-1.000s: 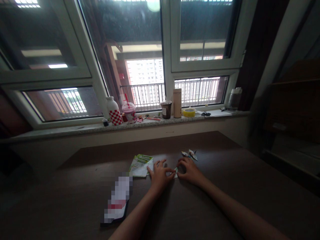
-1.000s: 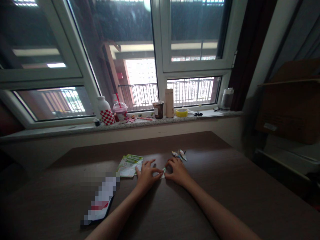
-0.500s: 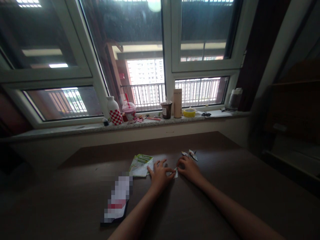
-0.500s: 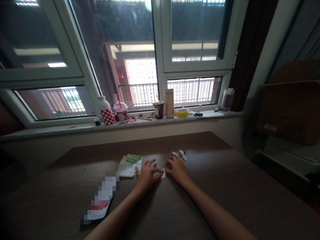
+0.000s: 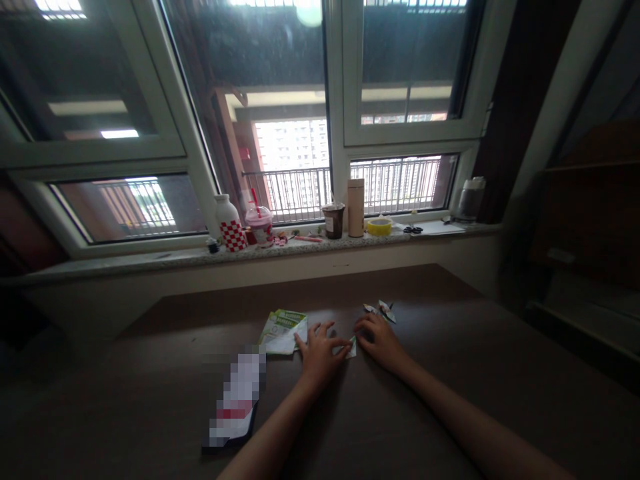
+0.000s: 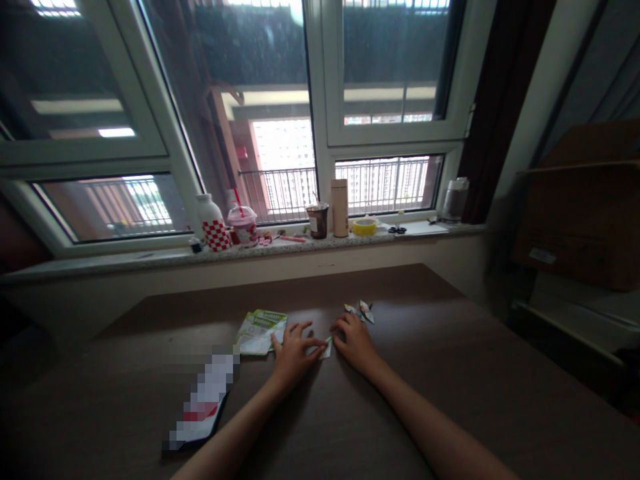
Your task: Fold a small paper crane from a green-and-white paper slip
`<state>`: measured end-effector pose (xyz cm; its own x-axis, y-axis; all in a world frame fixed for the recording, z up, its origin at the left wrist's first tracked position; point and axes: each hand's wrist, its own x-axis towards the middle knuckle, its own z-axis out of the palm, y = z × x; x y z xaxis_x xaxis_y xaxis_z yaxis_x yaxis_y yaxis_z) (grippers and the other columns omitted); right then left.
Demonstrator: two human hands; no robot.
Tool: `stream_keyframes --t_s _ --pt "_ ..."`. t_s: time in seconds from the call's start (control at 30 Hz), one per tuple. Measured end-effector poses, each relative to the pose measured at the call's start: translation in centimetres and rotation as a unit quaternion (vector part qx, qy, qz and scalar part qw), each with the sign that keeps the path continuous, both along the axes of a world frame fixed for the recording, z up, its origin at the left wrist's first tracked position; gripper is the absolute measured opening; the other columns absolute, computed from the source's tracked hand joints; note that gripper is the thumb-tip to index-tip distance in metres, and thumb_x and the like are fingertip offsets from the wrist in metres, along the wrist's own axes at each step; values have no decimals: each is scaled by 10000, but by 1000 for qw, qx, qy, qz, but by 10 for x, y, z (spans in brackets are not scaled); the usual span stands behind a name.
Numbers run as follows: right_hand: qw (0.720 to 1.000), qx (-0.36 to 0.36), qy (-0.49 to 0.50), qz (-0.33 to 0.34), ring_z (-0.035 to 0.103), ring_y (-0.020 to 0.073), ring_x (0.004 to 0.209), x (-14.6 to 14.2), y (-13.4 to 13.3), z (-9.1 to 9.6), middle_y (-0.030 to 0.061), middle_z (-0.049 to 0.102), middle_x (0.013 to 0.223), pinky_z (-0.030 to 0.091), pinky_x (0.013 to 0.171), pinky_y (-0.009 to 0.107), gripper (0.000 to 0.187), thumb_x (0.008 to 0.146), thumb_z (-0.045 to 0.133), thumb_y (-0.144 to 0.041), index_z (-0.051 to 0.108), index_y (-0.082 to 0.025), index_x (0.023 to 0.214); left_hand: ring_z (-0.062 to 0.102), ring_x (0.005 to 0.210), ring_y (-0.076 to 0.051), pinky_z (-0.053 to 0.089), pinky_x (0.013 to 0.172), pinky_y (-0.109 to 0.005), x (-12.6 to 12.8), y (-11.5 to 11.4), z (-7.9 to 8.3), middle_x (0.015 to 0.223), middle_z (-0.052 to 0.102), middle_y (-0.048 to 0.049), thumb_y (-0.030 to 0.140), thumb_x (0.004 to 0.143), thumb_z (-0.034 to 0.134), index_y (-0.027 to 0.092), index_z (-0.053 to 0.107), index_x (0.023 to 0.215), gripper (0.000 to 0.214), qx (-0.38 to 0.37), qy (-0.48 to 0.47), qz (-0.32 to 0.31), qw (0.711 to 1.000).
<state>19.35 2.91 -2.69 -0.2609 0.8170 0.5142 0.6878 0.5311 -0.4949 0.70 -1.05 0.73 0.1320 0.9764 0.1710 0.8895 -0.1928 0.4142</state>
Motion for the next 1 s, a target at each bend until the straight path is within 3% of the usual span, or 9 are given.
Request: stream_keyframes --t_s 0.13,0.33,0.7,1.0 --pt "996 9 6 84 590 212 1028 4 -9 5 47 676 1004 433 968 386 192 764 615 -70 691 -218 859 317 1413 -317 3 1111 -749 -1 -1 0 1463 517 29 399 865 634 452 755 991 183 6 5 0 1000" --pt "985 12 -40 168 593 200 1042 6 -25 19 23 707 1007 418 961 367 200 822 587 -101 705 -245 894 331 1401 -325 10 1102 -766 -2 -2 1 1435 551 39 345 874 628 467 748 1009 217 15 -10 -4 1000" --pt "984 -3 -89 156 629 197 1070 13 -23 28 -2 743 1008 261 1121 473 158 850 614 -174 713 -278 917 339 1404 -314 16 1113 -752 -5 -1 0 1422 556 18 351 822 689 381 780 881 113 18 -25 7 999" --pt "983 4 -93 160 630 200 1064 13 -25 26 17 727 1034 263 1135 481 165 842 644 -188 710 -275 965 303 1432 -342 -23 1121 -748 -9 -3 4 1469 510 24 352 780 745 424 772 944 181 1 17 -19 1000"
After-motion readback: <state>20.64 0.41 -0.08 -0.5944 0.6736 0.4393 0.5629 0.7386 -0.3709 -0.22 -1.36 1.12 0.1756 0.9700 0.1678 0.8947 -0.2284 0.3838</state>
